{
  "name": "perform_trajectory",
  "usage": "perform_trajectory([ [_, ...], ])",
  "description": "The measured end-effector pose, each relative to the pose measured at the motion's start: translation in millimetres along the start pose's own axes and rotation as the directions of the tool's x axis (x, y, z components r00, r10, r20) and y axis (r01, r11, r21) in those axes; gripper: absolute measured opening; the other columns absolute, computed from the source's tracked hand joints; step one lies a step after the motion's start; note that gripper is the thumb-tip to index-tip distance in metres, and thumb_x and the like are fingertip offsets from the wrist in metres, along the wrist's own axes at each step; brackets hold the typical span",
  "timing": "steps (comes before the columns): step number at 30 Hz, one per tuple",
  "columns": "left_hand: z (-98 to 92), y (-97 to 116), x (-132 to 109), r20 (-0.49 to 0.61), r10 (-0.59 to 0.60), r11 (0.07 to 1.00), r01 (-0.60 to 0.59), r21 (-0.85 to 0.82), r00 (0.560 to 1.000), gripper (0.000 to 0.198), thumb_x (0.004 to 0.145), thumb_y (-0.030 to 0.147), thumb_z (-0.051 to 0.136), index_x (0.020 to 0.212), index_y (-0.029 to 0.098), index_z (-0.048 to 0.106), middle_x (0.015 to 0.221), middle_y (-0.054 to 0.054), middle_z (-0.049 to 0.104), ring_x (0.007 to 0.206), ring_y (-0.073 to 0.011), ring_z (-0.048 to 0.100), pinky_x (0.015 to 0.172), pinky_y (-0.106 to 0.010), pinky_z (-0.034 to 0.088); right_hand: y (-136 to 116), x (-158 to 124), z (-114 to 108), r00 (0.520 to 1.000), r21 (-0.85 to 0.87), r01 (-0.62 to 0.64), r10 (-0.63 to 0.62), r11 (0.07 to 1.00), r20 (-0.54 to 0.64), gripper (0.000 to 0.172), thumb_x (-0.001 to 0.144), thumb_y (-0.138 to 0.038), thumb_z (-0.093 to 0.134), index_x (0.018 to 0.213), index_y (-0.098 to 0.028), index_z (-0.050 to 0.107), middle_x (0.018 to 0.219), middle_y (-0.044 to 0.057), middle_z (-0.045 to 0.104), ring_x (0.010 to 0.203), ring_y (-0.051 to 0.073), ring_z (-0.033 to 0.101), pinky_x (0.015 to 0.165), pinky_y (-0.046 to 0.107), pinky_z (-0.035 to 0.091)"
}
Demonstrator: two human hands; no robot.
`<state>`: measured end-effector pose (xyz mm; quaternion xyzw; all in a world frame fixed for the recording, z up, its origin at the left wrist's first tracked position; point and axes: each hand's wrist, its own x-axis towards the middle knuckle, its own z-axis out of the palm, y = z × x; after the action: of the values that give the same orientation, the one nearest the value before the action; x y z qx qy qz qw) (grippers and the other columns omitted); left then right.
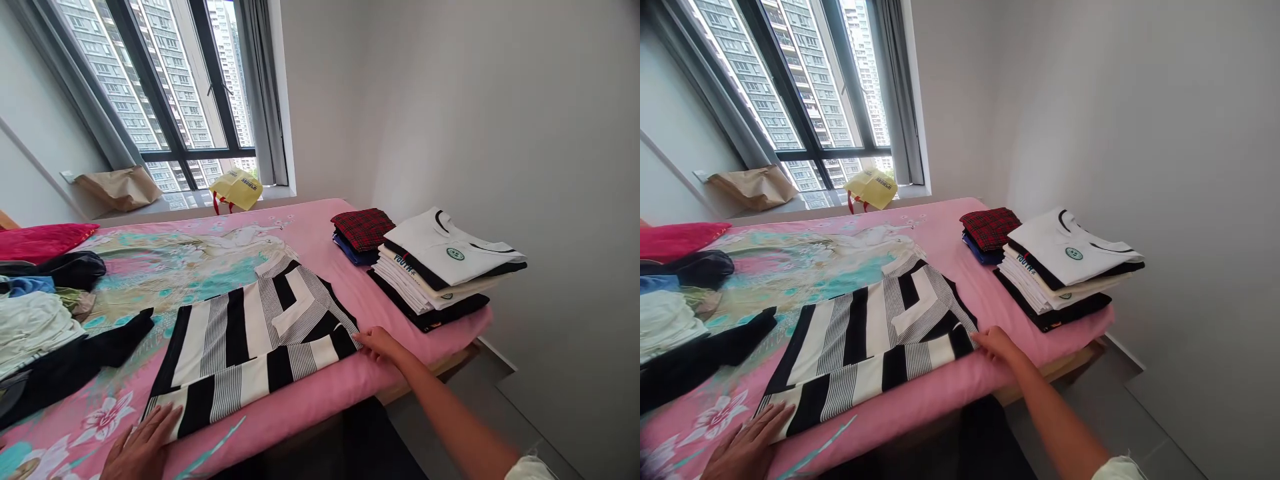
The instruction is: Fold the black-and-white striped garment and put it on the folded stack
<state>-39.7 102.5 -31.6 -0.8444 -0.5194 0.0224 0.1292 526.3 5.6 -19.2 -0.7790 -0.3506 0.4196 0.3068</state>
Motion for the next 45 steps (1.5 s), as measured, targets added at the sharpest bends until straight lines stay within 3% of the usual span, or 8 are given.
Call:
perform_trajectory([
  [8,-42.2,10.5,16.0,0.112,-0.058,0.997,0.062,-0.034,0.992,0.06,0.075,0.007,0.034,0.13,0.024,0.05,0.141,-0.003,0.044,0.131,-0.0189,0.039,0.111,-0.042,0.025,-16.9,-9.4,4.9,0.997,0.055,-0.054,0.051,0.997,0.051,0.019,0.077,-0.032,0.057,0.07,-0.019,0.045,0.048,-0.004,0.053,0.035,0.008,0.044,0.036,0.019,0.035],
  [13,-49.3,9.1,-16.9,0.168,0.006,0.997,0.008,-0.083,0.986,0.061,0.077,0.006,0.033,0.133,0.027,0.045,0.143,-0.002,0.039,0.132,-0.0183,0.036,0.113,-0.044,0.021,3.1,-41.5,-11.0,0.999,-0.024,-0.006,0.007,1.0,0.033,0.019,0.076,-0.03,0.054,0.064,-0.02,0.042,0.043,-0.007,0.042,0.037,0.009,0.043,0.039,0.02,0.032],
  [17,-48.4,13.8,-38.2,0.272,-0.024,0.995,0.049,-0.084,0.962,0.064,0.074,0.007,0.036,0.134,0.028,0.043,0.147,-0.003,0.03,0.137,-0.0244,0.025,0.109,-0.059,0.016,-0.4,-69.2,-20.7,0.985,-0.198,0.107,-0.131,0.974,-0.112,0.013,0.073,-0.029,0.058,0.067,-0.019,0.052,0.062,-0.001,0.058,0.057,0.013,0.054,0.049,0.022,0.036],
  [20,-58.2,28.3,-27.3,0.18,0.044,0.987,-0.014,-0.161,0.983,0.053,0.081,0.027,0.043,0.134,0.027,0.044,0.147,-0.006,0.03,0.137,-0.0277,0.025,0.107,-0.06,0.022,-33.2,-78.2,-7.5,0.861,-0.391,0.361,-0.463,0.847,-0.209,0.018,0.083,-0.036,0.047,0.084,-0.021,0.058,0.087,0.003,0.064,0.08,0.017,0.059,0.066,0.028,0.044],
  [25,-64.8,66.3,9.6,-0.087,0.146,0.962,-0.162,-0.22,0.985,0.043,0.091,0.031,0.034,0.132,0.03,0.048,0.145,-0.003,0.039,0.136,-0.0214,0.031,0.112,-0.051,0.019,-94.3,-64.4,65.8,0.659,-0.486,0.675,-0.75,0.554,0.061,0.037,0.09,-0.032,0.037,0.117,-0.015,0.056,0.128,0.013,0.053,0.124,0.022,0.043,0.106,0.04,0.031],
  [31,-40.6,73.3,6.7,0.169,-0.118,0.959,0.157,-0.236,0.978,0.067,0.085,0.06,0.033,0.142,0.023,0.03,0.151,-0.006,0.023,0.14,-0.0264,0.018,0.113,-0.053,0.009,-79.4,-41.1,138.9,0.8,-0.657,0.551,-0.55,0.515,0.24,0.062,0.087,-0.055,0.038,0.141,-0.025,0.033,0.152,0.009,0.02,0.14,0.032,0.01,0.109,0.061,0.005],
  [39,-67.1,46.6,44.5,0.27,0.025,0.905,0.093,-0.415,0.963,0.056,0.087,0.051,0.035,0.136,0.024,0.043,0.147,-0.007,0.035,0.136,-0.0237,0.03,0.11,-0.045,0.026,-74.5,-21.1,134.5,0.779,-0.639,0.556,-0.601,0.531,0.178,0.059,0.092,-0.052,0.025,0.141,-0.021,0.033,0.149,0.008,0.029,0.138,0.026,0.022,0.112,0.057,0.015],
  [45,-45.9,26.1,112.7,0.35,0.087,0.895,0.081,-0.439,0.933,0.059,0.088,0.055,0.029,0.143,0.032,0.027,0.153,0.001,0.02,0.141,-0.021,0.015,0.113,-0.052,0.003,-66.2,2.3,147.8,0.746,-0.686,0.559,-0.643,0.466,0.172,0.057,0.093,-0.048,0.025,0.142,-0.019,0.032,0.15,0.005,0.028,0.139,0.024,0.022,0.114,0.054,0.013],
])
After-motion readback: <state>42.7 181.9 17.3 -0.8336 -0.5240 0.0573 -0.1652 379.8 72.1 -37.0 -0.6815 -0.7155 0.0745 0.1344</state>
